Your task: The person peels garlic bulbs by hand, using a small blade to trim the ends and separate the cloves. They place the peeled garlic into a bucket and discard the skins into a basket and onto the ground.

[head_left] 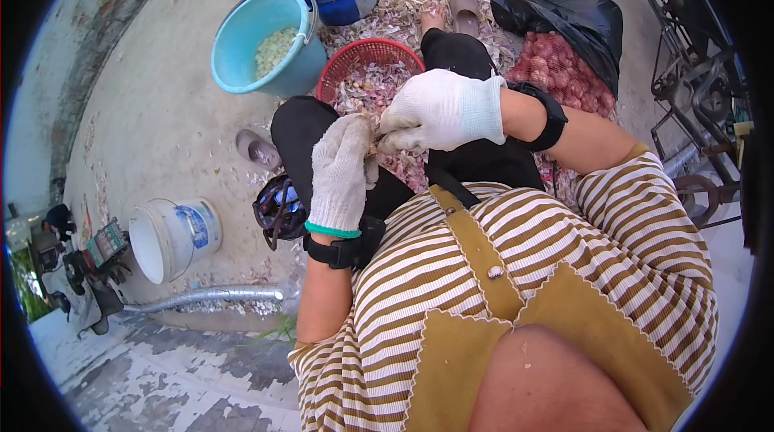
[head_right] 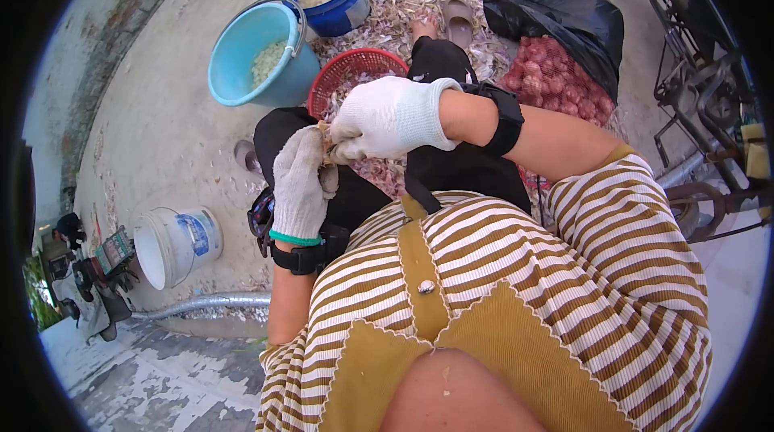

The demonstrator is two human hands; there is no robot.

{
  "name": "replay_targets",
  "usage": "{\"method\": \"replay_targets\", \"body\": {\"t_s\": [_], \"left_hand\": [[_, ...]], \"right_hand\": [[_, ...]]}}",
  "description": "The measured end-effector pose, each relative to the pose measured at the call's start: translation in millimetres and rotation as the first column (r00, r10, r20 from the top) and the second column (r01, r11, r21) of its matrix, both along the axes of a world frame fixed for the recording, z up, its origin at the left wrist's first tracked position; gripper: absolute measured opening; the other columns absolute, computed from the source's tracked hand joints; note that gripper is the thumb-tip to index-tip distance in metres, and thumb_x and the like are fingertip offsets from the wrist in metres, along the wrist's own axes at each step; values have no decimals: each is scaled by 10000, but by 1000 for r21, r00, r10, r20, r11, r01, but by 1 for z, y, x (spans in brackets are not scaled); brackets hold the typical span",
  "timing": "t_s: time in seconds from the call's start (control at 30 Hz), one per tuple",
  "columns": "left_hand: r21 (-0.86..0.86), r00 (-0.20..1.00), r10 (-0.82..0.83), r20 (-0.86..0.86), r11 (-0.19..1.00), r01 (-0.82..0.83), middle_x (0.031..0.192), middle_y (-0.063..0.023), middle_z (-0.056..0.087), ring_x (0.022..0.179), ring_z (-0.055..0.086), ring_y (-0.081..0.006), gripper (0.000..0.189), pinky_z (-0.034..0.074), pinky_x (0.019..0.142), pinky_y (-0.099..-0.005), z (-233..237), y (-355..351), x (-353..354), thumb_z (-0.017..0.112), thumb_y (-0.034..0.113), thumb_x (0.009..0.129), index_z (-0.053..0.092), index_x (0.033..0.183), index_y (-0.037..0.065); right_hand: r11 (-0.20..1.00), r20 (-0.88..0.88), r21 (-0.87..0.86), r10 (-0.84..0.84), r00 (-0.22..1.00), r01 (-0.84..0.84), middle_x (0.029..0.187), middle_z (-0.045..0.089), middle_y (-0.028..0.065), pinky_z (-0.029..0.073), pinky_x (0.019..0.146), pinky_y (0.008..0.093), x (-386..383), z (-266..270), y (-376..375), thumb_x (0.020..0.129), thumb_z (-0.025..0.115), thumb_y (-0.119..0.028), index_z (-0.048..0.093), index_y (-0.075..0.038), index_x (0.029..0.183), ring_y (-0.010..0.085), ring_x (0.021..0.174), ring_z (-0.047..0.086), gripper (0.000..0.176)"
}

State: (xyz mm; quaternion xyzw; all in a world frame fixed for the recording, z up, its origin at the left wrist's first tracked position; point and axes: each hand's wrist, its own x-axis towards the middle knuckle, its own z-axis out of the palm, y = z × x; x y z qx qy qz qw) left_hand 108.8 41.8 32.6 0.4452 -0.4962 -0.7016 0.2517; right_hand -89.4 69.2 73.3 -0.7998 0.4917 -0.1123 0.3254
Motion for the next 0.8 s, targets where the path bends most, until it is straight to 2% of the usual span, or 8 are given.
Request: {"method": "replay_targets", "body": {"t_s": [0.1, 0.13, 0.17, 0.23, 0.3, 0.43, 0.47, 0.8], "left_hand": [[216, 972, 103, -213, 975, -56, 725, -32, 595, 489, 510, -90, 235, 385, 422, -211, -3, 4, 1, 519, 244, 977, 603, 1049, 36], [329, 941, 190, -282, 940, -91, 732, -36, 595, 495, 523, -95, 230, 383, 413, -207, -3, 4, 2, 498, 239, 989, 584, 1068, 41], [328, 941, 189, -281, 940, -91, 732, -36, 595, 495, 523, -95, 230, 383, 413, -207, -5, 5, 3, 498, 239, 989, 584, 1068, 41], [303, 892, 146, -427, 953, -11, 776, -46, 604, 532, 556, -101, 231, 387, 408, -195, -11, 4, 5, 481, 218, 998, 560, 1110, 32], [304, 883, 172, -437, 952, -35, 796, -51, 608, 548, 567, -104, 225, 389, 411, -194, -7, 2, 5, 469, 203, 1000, 558, 1109, 27], [264, 865, 259, -430, 952, -154, 897, -86, 623, 610, 541, -105, 250, 354, 436, -164, -14, -4, 1, 487, 223, 1002, 569, 1111, 14], [263, 866, 256, -430, 953, -152, 897, -86, 623, 610, 541, -105, 250, 354, 436, -164, -16, -6, 0, 487, 223, 1002, 569, 1111, 14], [-57, 953, 245, -179, 964, -258, 820, -43, 627, 603, 597, -91, 230, 510, 515, -209, -19, 1, -9, 535, 119, 960, 599, 1140, -9]], "right_hand": [[996, 271, -60, -44, 962, 62, 821, 683, 147, 519, 652, 348, -18, -18, -13, 885, 603, -290, 697, -46, 1010, 272, 695, 655, 290], [917, 282, 330, -324, 903, 225, 810, 674, 141, 510, 647, 322, -20, -6, -9, 888, 618, -270, 699, -39, 1010, 245, 668, 641, 273], [853, 205, 421, -421, 884, 309, 830, 677, 152, 510, 674, 330, -23, 2, -9, 902, 599, -299, 697, -40, 1027, 249, 705, 652, 304], [883, 95, 218, -442, 892, 415, 850, 676, 169, 514, 714, 371, -32, -31, -15, 901, 582, -356, 691, -33, 1002, 286, 776, 664, 355], [927, -316, 83, -324, 892, 366, 862, 667, 185, 509, 755, 421, -34, -35, -11, 893, 563, -413, 677, -30, 960, 329, 853, 659, 405], [959, -209, -14, -281, 937, 284, 833, 660, 189, 507, 739, 451, -13, -23, 7, 898, 532, -426, 652, -43, 966, 351, 835, 654, 407], [967, -279, 7, -242, 929, 254, 839, 650, 173, 500, 718, 439, -6, -18, 10, 901, 561, -397, 627, -67, 1058, 341, 823, 647, 371], [989, -411, -113, -131, 902, 93, 862, 655, 121, 538, 608, 428, 19, 2, 0, 891, 557, -382, 606, -77, 990, 287, 793, 677, 325]]}}
